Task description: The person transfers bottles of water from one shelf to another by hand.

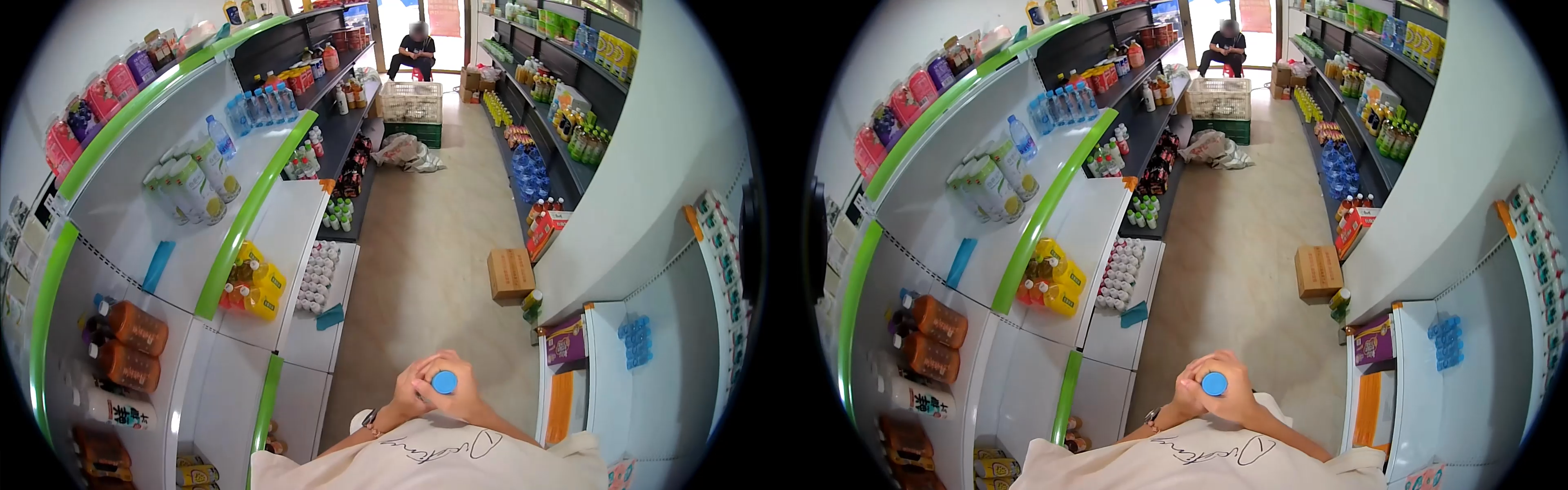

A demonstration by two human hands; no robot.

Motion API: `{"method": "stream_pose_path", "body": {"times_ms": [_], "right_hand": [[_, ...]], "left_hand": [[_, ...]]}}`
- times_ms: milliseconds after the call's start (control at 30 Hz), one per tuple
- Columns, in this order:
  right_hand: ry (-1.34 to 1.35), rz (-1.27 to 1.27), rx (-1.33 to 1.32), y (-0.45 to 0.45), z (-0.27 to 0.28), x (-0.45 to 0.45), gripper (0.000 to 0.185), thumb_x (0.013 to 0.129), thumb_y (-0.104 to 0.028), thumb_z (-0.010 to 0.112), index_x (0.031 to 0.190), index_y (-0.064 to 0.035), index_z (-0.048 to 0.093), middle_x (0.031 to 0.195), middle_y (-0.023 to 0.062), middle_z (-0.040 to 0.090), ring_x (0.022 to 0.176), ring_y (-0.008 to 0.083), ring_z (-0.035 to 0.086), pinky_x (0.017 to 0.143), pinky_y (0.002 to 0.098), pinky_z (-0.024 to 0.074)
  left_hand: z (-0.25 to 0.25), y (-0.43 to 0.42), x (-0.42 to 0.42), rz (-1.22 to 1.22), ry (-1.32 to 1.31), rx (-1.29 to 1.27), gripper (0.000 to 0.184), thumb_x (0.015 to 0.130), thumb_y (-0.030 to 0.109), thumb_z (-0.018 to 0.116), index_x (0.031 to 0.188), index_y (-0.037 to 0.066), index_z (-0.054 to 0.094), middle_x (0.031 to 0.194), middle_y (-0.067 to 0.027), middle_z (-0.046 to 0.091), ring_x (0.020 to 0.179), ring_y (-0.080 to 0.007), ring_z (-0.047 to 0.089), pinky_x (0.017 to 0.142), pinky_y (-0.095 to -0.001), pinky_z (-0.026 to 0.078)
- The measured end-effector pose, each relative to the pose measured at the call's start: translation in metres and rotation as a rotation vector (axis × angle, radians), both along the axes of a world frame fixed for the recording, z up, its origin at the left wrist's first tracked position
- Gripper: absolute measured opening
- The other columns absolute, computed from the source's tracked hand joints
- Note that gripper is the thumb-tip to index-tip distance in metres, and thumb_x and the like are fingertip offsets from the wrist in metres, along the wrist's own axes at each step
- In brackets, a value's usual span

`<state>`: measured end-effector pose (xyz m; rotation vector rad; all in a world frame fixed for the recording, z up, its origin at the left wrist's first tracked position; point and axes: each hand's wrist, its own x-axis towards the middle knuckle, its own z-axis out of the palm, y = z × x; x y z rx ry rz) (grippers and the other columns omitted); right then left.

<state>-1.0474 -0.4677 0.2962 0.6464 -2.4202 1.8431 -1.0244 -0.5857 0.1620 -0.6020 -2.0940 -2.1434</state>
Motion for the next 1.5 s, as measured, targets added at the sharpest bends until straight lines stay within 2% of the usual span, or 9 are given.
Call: {"method": "stream_pose_path", "body": {"times_ms": [167, 367, 600, 800, 967, 1233, 1300, 1400, 1500], "right_hand": [[-0.149, 0.075, -0.193, -0.026, -0.009, -0.059, 0.018, 0.072, -0.009, 0.075, 0.068, -0.0067, 0.058, 0.081, 0.0068, 0.067, 0.085, 0.0233, 0.061, 0.080, 0.0353, 0.0446], [-0.174, 0.180, -0.165, -0.055, -0.019, -0.138, 0.017, 0.072, -0.009, 0.075, 0.068, -0.0057, 0.058, 0.080, 0.0061, 0.067, 0.087, 0.0234, 0.061, 0.079, 0.0351, 0.0454], [-0.197, 0.250, -0.198, -0.071, -0.039, -0.272, 0.016, 0.073, -0.008, 0.074, 0.069, -0.0047, 0.058, 0.081, 0.0070, 0.066, 0.086, 0.0228, 0.061, 0.078, 0.0340, 0.0464], [-0.221, 0.070, -0.309, -0.072, -0.041, -0.408, 0.015, 0.075, 0.002, 0.070, 0.067, -0.0019, 0.057, 0.078, 0.0101, 0.066, 0.083, 0.0213, 0.061, 0.077, 0.0341, 0.0474], [-0.124, 0.057, -0.245, -0.073, -0.060, -0.495, 0.015, 0.074, 0.001, 0.070, 0.068, -0.0019, 0.057, 0.079, 0.0095, 0.065, 0.081, 0.0213, 0.061, 0.075, 0.0333, 0.0476], [-0.177, 0.231, -0.240, -0.128, -0.043, -0.624, 0.017, 0.073, -0.002, 0.074, 0.068, -0.0025, 0.058, 0.087, 0.0116, 0.065, 0.085, 0.0226, 0.061, 0.076, 0.0337, 0.0481], [-0.017, 0.361, -0.165, -0.157, -0.030, -0.656, 0.017, 0.071, -0.005, 0.076, 0.075, -0.0031, 0.059, 0.095, 0.0129, 0.065, 0.091, 0.0234, 0.060, 0.079, 0.0350, 0.0476], [0.027, 0.537, -0.259, -0.204, -0.002, -0.705, 0.061, 0.067, -0.013, 0.080, 0.120, -0.0046, 0.051, 0.129, 0.0180, 0.051, 0.116, 0.0300, 0.051, 0.097, 0.0392, 0.0409], [0.104, 0.634, -0.225, -0.249, 0.009, -0.763, 0.078, 0.069, -0.019, 0.079, 0.135, -0.0026, 0.040, 0.141, 0.0200, 0.038, 0.130, 0.0315, 0.037, 0.107, 0.0408, 0.0304]], "left_hand": [[0.023, -0.030, -0.050, 0.149, 0.064, -0.106, 0.067, 0.069, 0.035, 0.075, 0.127, 0.010, 0.052, 0.114, -0.0114, 0.059, 0.107, -0.0239, 0.050, 0.092, -0.0424, 0.034], [0.035, -0.063, -0.121, 0.301, 0.131, -0.211, 0.077, 0.055, 0.020, 0.087, 0.121, 0.002, 0.051, 0.101, -0.0130, 0.061, 0.086, -0.0307, 0.062, 0.074, -0.0381, 0.049], [0.025, -0.077, -0.249, 0.404, 0.183, -0.255, 0.071, 0.057, 0.019, 0.086, 0.117, 0.003, 0.053, 0.100, -0.0133, 0.061, 0.086, -0.0313, 0.062, 0.075, -0.0382, 0.049], [0.045, -0.089, -0.396, 0.274, 0.059, -0.400, 0.065, 0.061, 0.021, 0.084, 0.116, 0.003, 0.054, 0.102, -0.0136, 0.062, 0.088, -0.0320, 0.061, 0.077, -0.0382, 0.050], [0.053, -0.107, -0.493, 0.167, 0.231, -0.506, 0.064, 0.063, 0.025, 0.083, 0.116, 0.004, 0.054, 0.106, -0.0121, 0.061, 0.094, -0.0317, 0.060, 0.078, -0.0392, 0.049], [0.046, -0.157, -0.579, 0.406, 0.038, -0.562, 0.061, 0.062, 0.024, 0.082, 0.115, 0.005, 0.056, 0.105, -0.0123, 0.062, 0.093, -0.0296, 0.061, 0.075, -0.0374, 0.051], [0.049, -0.180, -0.603, 0.544, 0.034, -0.543, 0.056, 0.064, 0.023, 0.080, 0.113, 0.006, 0.058, 0.101, -0.0128, 0.063, 0.089, -0.0313, 0.063, 0.074, -0.0370, 0.052], [0.073, -0.221, -0.640, 0.764, 0.094, -0.499, 0.052, 0.064, 0.019, 0.081, 0.109, 0.004, 0.060, 0.101, -0.0127, 0.063, 0.089, -0.0286, 0.064, 0.075, -0.0357, 0.051], [0.098, -0.284, -0.682, 0.950, 0.066, -0.460, 0.050, 0.065, 0.016, 0.083, 0.108, 0.003, 0.060, 0.104, -0.0128, 0.064, 0.091, -0.0261, 0.064, 0.079, -0.0338, 0.050]]}}
